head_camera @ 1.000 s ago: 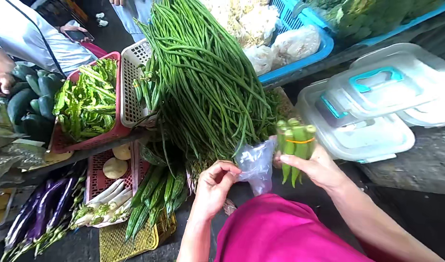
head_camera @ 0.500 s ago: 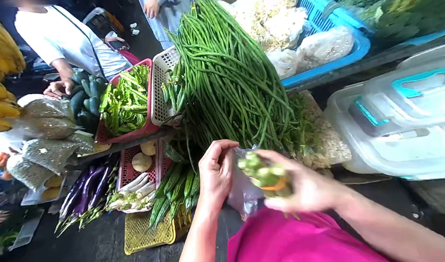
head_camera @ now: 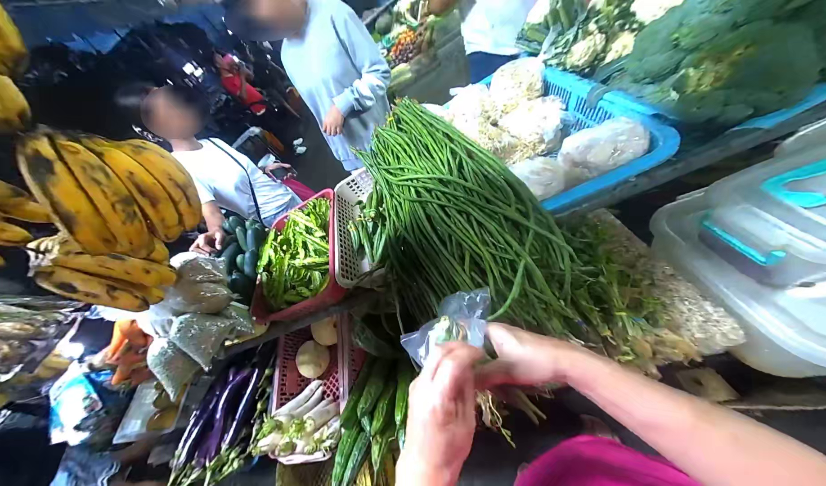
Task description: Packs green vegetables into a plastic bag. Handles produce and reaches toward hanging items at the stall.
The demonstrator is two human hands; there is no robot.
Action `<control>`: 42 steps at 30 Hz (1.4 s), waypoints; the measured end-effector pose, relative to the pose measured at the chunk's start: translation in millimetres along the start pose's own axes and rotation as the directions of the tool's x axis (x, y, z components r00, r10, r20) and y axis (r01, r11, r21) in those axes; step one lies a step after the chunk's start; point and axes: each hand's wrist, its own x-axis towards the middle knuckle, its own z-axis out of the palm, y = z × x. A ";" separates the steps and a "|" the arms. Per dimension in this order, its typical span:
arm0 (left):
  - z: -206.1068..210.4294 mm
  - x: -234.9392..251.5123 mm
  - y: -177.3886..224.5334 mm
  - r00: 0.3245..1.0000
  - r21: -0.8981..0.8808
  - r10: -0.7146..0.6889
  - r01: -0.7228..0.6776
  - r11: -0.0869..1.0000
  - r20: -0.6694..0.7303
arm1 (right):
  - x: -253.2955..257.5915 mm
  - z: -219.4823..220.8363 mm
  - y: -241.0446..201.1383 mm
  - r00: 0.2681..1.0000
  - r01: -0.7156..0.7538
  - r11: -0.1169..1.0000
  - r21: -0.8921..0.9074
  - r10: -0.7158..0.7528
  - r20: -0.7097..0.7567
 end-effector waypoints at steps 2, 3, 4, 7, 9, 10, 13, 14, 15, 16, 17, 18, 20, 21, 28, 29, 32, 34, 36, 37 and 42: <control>-25.1 -3.1 -3.0 0.994 0.084 -0.111 0.109 0.990 0.024 | 2.0 -1.0 0.1 0.998 -0.034 0.998 -0.053 0.036 0.050; -37.4 -5.6 -4.8 0.981 0.160 -0.177 0.162 0.974 0.082 | 1.2 -0.3 1.7 0.997 -0.057 0.997 -0.053 0.060 0.052; -48.4 -7.6 -7.1 0.959 0.254 -0.247 0.206 0.945 0.141 | 0.4 0.3 3.9 0.996 -0.084 0.996 -0.037 0.085 0.037; -68.7 -9.1 -17.9 0.937 0.385 -0.302 0.217 0.897 0.175 | 0.6 -1.7 -6.8 0.986 -0.158 0.987 -0.029 0.159 0.051; -66.7 -13.7 -13.6 0.953 0.281 -0.221 0.157 0.947 0.209 | 7.4 13.3 -10.9 0.982 -0.175 0.982 0.074 0.180 -0.065; -59.5 -17.4 -9.0 0.954 0.204 -0.174 0.126 0.971 0.243 | 11.8 21.6 -11.4 0.972 -0.162 0.967 0.198 0.191 -0.136; -30.0 -32.3 -5.4 0.954 0.026 -0.050 0.044 0.999 0.295 | 28.9 36.8 -6.3 0.960 -0.031 0.788 0.615 0.194 -0.201; -24.5 -37.5 -6.5 0.961 -0.014 -0.022 0.026 1.000 0.276 | 33.1 42.1 -8.3 0.969 0.003 0.700 0.714 0.173 -0.174; -22.8 -41.6 -6.9 0.970 -0.051 -0.005 0.018 0.999 0.245 | 34.8 47.1 -11.9 0.981 0.035 0.618 0.785 0.130 -0.147; -24.2 -43.6 -6.7 0.980 -0.073 -0.006 0.021 0.997 0.200 | 35.8 50.2 -16.9 0.986 0.076 0.558 0.826 0.079 -0.144; -28.1 -43.7 -6.2 0.988 -0.087 -0.030 0.044 0.995 0.154 | 37.1 51.4 -23.4 0.987 0.117 0.515 0.849 0.034 -0.157; -33.2 -42.9 -5.7 0.991 -0.082 -0.071 0.081 0.993 0.115 | 39.6 51.5 -32.1 0.983 0.155 0.478 0.865 0.013 -0.183; -38.7 -40.9 -7.4 0.989 -0.010 -0.145 0.146 0.989 0.040 | 50.7 49.6 -57.9 0.951 0.219 0.496 0.840 0.084 -0.298; -37.5 -38.4 -10.8 0.988 0.028 -0.154 0.154 0.988 -0.010 | 61.2 47.0 -70.9 0.912 0.256 0.555 0.791 0.132 -0.388; -43.8 44.4 -33.9 0.812 -0.496 -0.427 0.202 0.844 -0.397 | 147.0 -20.8 -135.6 0.960 0.003 0.947 -0.321 -0.093 -0.266; -51.7 62.0 -41.9 0.757 -0.556 -0.486 0.197 0.807 -0.437 | 147.1 -33.4 -152.2 0.972 0.013 0.936 -0.351 -0.094 -0.214; -72.4 115.3 -58.5 0.678 -0.634 -0.560 0.177 0.753 -0.476 | 136.7 -71.6 -188.8 0.985 0.120 0.874 -0.471 -0.164 -0.055; -82.7 148.2 -57.7 0.682 -0.630 -0.562 0.189 0.753 -0.467 | 122.5 -96.4 -202.5 0.967 0.255 0.775 -0.578 -0.210 0.145; -85.0 179.8 -52.5 0.694 -0.612 -0.559 0.212 0.762 -0.455 | 108.2 -118.1 -210.1 0.939 0.343 0.622 -0.704 -0.246 0.241; -83.8 195.7 -50.7 0.697 -0.603 -0.559 0.226 0.765 -0.449 | 105.2 -129.4 -212.8 0.937 0.339 0.539 -0.771 -0.264 0.228; -74.4 260.7 -63.5 0.668 -0.642 -0.608 0.247 0.726 -0.430 | 111.7 -186.1 -215.4 0.887 0.225 0.368 -0.902 -0.461 0.033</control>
